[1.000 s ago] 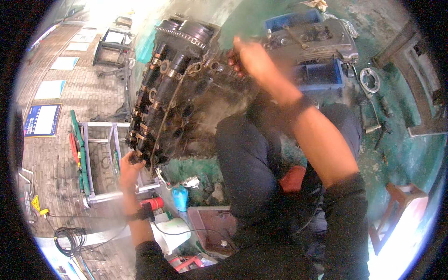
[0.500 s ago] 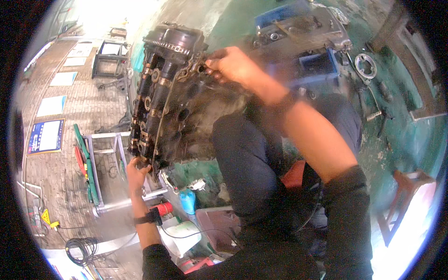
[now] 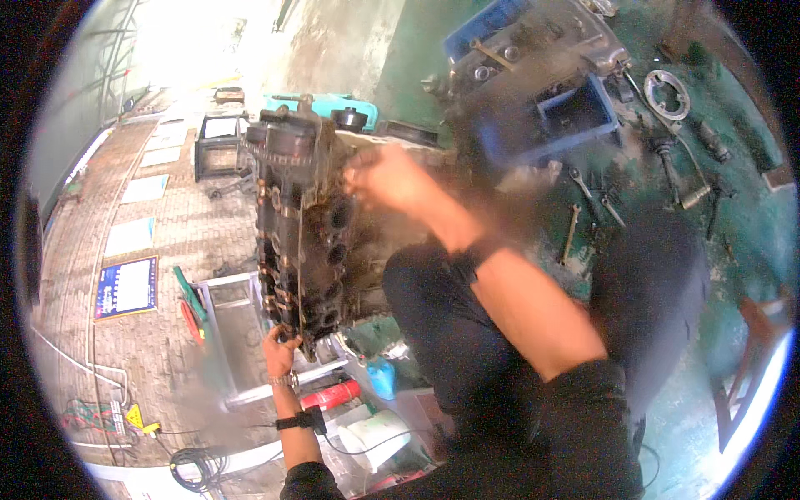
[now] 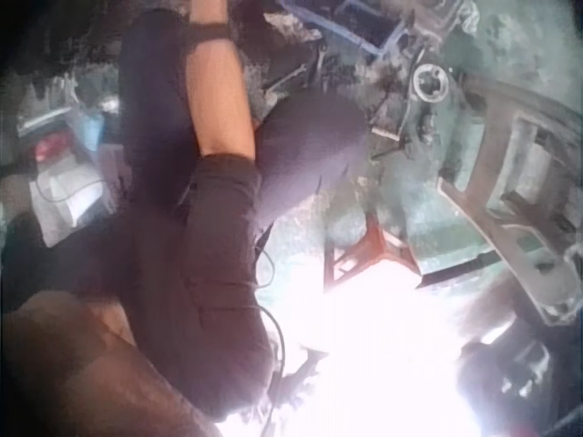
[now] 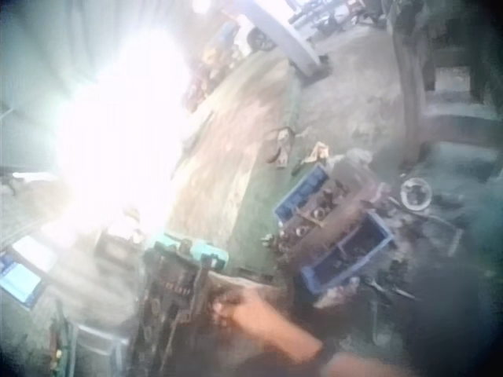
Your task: The person holds a disassembled engine cylinder head and repeatedly rotates and tilts it to view the camshafts, timing chain, and valve train. The person uses both hands to stabilize and reposition the component while inspecting internal surfaces.
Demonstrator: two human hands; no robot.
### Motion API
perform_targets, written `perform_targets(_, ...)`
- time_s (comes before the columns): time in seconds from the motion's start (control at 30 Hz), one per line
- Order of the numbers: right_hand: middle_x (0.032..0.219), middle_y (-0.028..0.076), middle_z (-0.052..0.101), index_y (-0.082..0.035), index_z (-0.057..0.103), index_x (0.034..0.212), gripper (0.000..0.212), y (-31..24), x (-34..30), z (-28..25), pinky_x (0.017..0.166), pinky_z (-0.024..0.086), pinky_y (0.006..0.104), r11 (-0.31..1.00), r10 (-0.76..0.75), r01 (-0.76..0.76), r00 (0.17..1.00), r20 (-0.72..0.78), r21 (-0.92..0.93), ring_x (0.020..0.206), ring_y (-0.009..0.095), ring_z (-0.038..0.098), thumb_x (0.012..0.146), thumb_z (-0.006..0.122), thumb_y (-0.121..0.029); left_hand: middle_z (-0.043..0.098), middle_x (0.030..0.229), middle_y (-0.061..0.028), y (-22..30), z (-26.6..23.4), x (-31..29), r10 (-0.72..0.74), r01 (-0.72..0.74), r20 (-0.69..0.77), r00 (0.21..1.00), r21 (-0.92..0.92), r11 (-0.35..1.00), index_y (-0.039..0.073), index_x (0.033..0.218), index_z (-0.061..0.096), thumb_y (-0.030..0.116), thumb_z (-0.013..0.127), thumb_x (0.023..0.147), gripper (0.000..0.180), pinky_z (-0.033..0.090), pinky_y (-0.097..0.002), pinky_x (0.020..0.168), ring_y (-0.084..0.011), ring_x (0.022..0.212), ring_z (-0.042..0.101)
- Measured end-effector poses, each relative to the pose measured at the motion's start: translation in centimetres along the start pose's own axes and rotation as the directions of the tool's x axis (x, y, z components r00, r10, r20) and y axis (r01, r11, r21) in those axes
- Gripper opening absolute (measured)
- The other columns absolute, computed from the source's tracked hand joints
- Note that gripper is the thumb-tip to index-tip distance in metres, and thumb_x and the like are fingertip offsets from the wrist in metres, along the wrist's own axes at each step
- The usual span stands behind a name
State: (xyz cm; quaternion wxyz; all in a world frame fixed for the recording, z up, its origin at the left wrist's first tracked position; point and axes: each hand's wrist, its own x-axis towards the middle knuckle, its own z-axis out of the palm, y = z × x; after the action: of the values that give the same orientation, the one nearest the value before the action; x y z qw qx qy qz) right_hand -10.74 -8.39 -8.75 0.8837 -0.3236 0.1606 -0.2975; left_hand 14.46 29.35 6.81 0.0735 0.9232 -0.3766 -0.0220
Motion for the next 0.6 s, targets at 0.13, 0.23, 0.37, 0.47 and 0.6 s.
perform_targets(0.13, 0.079, 0.007, 0.069, 0.003, 0.069, 0.091, 0.017, 0.9, -0.7, -0.1, 0.056, 0.050, 0.0294, 0.994, -0.058, 0.053, 0.997, 0.046, 0.093, 0.062, 0.013, 0.060, 0.093, 0.063, -0.013, 0.069, 0.089, -0.0109, -0.8, -0.4, 0.3, -0.101, 0.098, 0.033, 0.994, 0.091, 0.991, -0.003, 0.091, 0.069, 0.006, 0.080, 0.061, 0.033, 0.048, -0.0337, 0.080, -0.0240, 0.082, 0.062)
perform_targets(0.23, 0.081, 0.008, 0.069, 0.004, 0.067, 0.097, 0.019, 0.8, -0.5, 0.0, 0.056, 0.049, 0.0280, 0.988, -0.002, -0.010, 0.997, 0.077, 0.151, 0.062, 0.013, 0.060, 0.094, 0.061, -0.014, 0.067, 0.089, -0.0088, -1.1, -0.5, 0.0, -0.059, 0.055, 0.058, 0.997, 0.063, 0.997, -0.003, 0.093, 0.068, -0.001, 0.079, 0.063, 0.033, 0.049, -0.0323, 0.079, -0.0210, 0.083, 0.062)
perform_targets(0.37, 0.081, 0.007, 0.068, 0.004, 0.065, 0.095, 0.020, 0.9, -0.6, 0.0, 0.055, 0.049, 0.0279, 0.961, 0.055, -0.093, 0.987, 0.150, 0.259, 0.062, 0.012, 0.058, 0.097, 0.058, -0.015, 0.067, 0.099, -0.0047, -2.0, -0.8, -0.1, -0.213, 0.219, 0.109, 0.971, -0.053, 0.974, -0.003, 0.102, 0.068, -0.003, 0.081, 0.065, 0.040, 0.050, -0.0296, 0.082, -0.0148, 0.090, 0.062)
perform_targets(0.47, 0.080, 0.006, 0.067, 0.003, 0.063, 0.094, 0.020, 1.3, -0.5, 0.4, 0.055, 0.048, 0.0278, 0.932, 0.083, -0.144, 0.978, 0.192, 0.332, 0.061, 0.012, 0.057, 0.098, 0.055, -0.015, 0.069, 0.095, -0.0026, -2.6, -1.0, -0.4, -0.170, 0.177, 0.106, 0.980, -0.059, 0.983, -0.001, 0.102, 0.069, -0.001, 0.083, 0.066, 0.039, 0.050, -0.0288, 0.082, -0.0121, 0.087, 0.062)
perform_targets(0.6, 0.084, 0.007, 0.068, 0.001, 0.065, 0.096, 0.020, 1.8, -0.4, 0.7, 0.057, 0.053, 0.0274, 0.851, 0.110, -0.219, 0.963, 0.247, 0.478, 0.062, 0.010, 0.059, 0.099, 0.058, -0.018, 0.071, 0.099, -0.0027, -1.7, -1.0, -0.5, -0.275, 0.307, 0.150, 0.950, -0.275, 0.911, -0.001, 0.105, 0.069, -0.003, 0.083, 0.069, 0.039, 0.051, -0.0287, 0.081, -0.0117, 0.086, 0.064)
